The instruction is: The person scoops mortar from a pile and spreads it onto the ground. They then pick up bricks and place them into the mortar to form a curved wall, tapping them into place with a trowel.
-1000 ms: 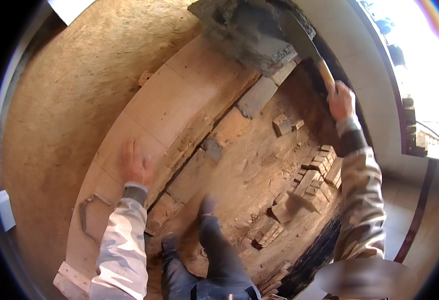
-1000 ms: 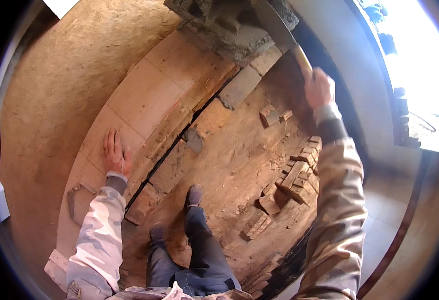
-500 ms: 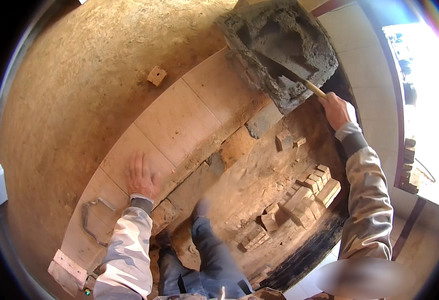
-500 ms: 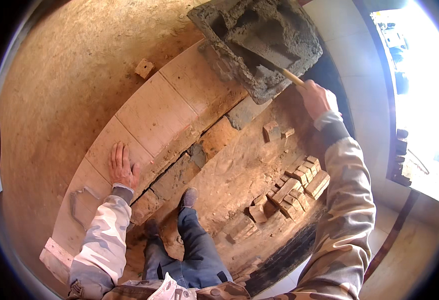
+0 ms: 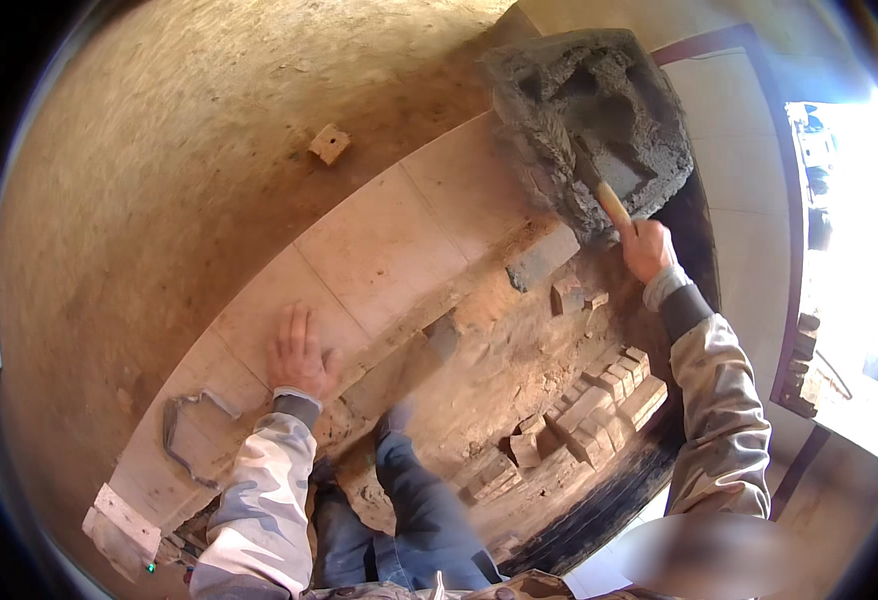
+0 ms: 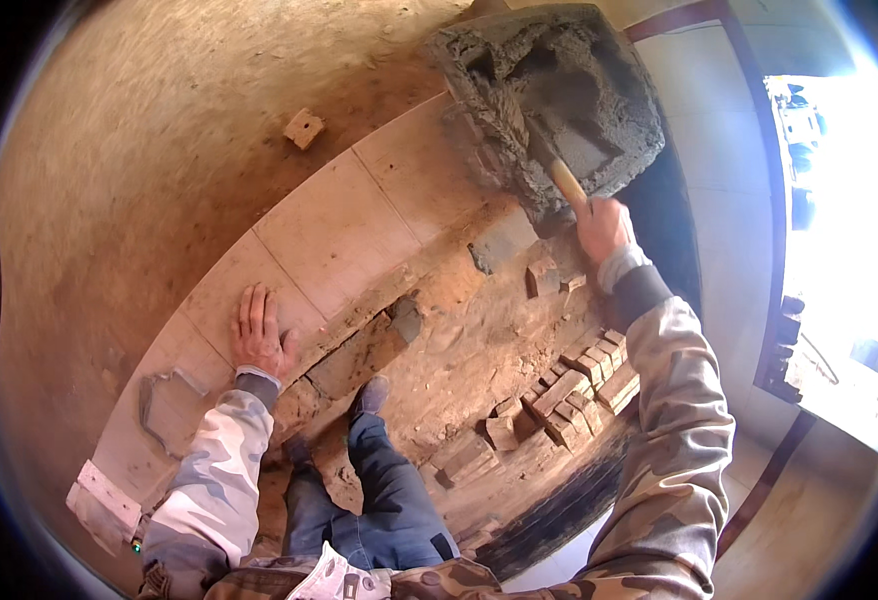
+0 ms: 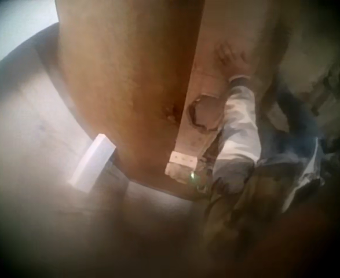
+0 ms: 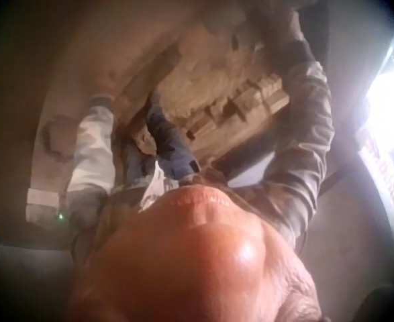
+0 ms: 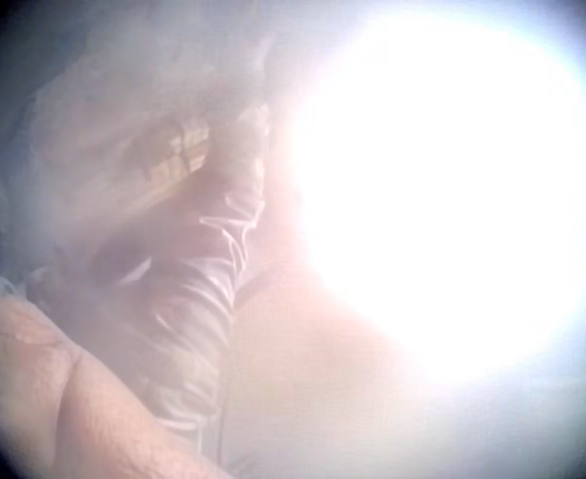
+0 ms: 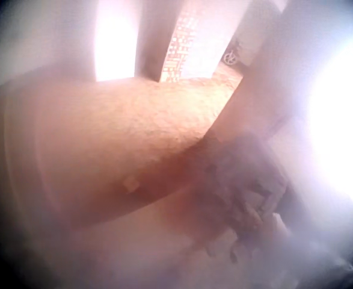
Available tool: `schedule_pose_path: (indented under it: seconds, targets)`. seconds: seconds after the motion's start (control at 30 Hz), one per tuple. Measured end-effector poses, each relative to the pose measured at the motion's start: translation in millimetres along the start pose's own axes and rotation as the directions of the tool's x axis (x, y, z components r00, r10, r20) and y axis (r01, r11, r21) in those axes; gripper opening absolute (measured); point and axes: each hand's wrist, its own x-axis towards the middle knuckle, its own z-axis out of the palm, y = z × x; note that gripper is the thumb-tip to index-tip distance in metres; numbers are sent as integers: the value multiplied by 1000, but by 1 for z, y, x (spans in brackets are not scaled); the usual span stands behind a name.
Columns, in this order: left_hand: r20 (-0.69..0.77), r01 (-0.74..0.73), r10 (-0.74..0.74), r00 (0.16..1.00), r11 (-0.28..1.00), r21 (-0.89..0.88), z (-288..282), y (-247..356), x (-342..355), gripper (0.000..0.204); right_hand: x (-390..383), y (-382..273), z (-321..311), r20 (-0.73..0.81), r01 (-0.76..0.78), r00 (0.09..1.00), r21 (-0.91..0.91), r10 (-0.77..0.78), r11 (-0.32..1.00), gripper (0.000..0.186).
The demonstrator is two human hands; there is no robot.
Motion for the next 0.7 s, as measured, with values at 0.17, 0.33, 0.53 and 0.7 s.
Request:
schedule_pose_path:
  seconds: [0.17, 0.33, 0.53, 0.7]
  targets:
    - [-8, -16, 16, 1000, 1000, -1, -7, 0, 4, 70, 32, -23, -1, 114, -96, 991, 180, 76, 979, 46]
    - [-31, -25, 24, 999, 998, -53, -13, 2, 4, 70, 20, -21, -16, 267, -359, 931, 533, 250, 766, 46]
    - [-56, -36, 33, 998, 998, -51, -9, 5, 2, 72, 9, 3, -21, 175, -232, 973, 706, 152, 669, 49]
    - [-64, -12, 8, 998, 998, -56, -2, -2, -9, 72, -80, -52, -25, 145, -228, 972, 779, 185, 585, 46]
